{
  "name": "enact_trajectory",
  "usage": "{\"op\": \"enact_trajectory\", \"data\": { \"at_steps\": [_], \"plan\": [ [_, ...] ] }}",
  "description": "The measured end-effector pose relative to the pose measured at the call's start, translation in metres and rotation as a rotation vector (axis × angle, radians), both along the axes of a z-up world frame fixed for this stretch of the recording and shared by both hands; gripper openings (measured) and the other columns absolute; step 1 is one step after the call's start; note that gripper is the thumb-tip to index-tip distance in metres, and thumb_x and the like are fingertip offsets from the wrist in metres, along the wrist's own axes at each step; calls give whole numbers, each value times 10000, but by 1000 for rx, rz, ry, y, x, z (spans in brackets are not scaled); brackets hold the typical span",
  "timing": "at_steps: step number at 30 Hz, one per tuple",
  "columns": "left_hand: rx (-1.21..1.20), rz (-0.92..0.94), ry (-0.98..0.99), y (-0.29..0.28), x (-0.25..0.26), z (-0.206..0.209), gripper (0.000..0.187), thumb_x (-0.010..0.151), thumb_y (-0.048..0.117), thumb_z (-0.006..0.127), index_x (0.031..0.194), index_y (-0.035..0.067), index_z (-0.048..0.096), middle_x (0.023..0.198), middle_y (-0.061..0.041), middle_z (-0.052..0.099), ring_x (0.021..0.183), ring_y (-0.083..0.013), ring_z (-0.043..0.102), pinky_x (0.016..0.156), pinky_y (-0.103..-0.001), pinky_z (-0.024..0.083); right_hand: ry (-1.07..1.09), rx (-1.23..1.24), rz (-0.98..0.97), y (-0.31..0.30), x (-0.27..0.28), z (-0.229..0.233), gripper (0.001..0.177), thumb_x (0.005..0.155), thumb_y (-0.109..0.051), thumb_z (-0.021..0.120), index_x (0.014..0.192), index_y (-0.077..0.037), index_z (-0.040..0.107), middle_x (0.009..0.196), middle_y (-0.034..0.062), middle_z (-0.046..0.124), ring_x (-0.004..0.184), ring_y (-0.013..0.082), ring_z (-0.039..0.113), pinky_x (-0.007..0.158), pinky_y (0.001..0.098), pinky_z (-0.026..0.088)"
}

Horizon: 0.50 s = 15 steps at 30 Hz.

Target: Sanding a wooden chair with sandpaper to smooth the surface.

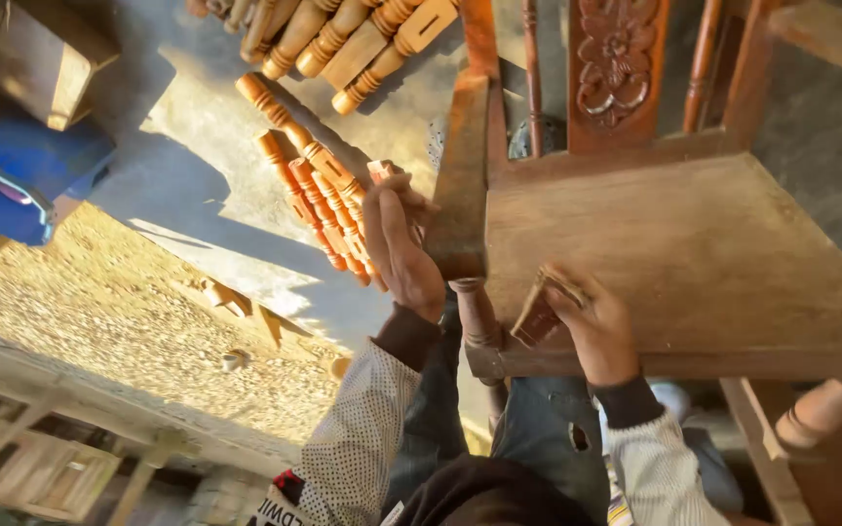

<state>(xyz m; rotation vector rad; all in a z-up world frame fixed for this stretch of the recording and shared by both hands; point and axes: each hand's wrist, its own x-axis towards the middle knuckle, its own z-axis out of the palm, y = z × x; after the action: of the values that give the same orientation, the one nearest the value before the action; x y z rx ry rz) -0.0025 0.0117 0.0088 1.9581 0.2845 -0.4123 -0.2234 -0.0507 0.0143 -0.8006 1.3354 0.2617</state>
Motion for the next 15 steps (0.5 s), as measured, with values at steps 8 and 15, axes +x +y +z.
{"op": "enact_trajectory", "data": {
  "at_steps": [8, 15],
  "plan": [
    [-146, -142, 314, 102, -79, 42, 444, 1155, 400, 338, 1138, 35, 590, 1003, -34, 522, 899, -151, 451, 869, -308, 421, -57, -13, -377, 32, -1, 21, 211, 998, 17, 714, 1181, 81, 628, 1112, 166, 724, 962, 152, 650, 912, 264, 511],
    [-247, -170, 578, 119, -70, 40, 151, 1067, 126, 674, 1047, -23, 692, 900, -30, 604, 759, -112, 518, 711, -281, 506, -27, -87, -291, 68, 43, 36, 196, 1006, -11, 731, 1153, 74, 633, 1016, 134, 716, 865, 117, 612, 815, 244, 485]
  ]
}}
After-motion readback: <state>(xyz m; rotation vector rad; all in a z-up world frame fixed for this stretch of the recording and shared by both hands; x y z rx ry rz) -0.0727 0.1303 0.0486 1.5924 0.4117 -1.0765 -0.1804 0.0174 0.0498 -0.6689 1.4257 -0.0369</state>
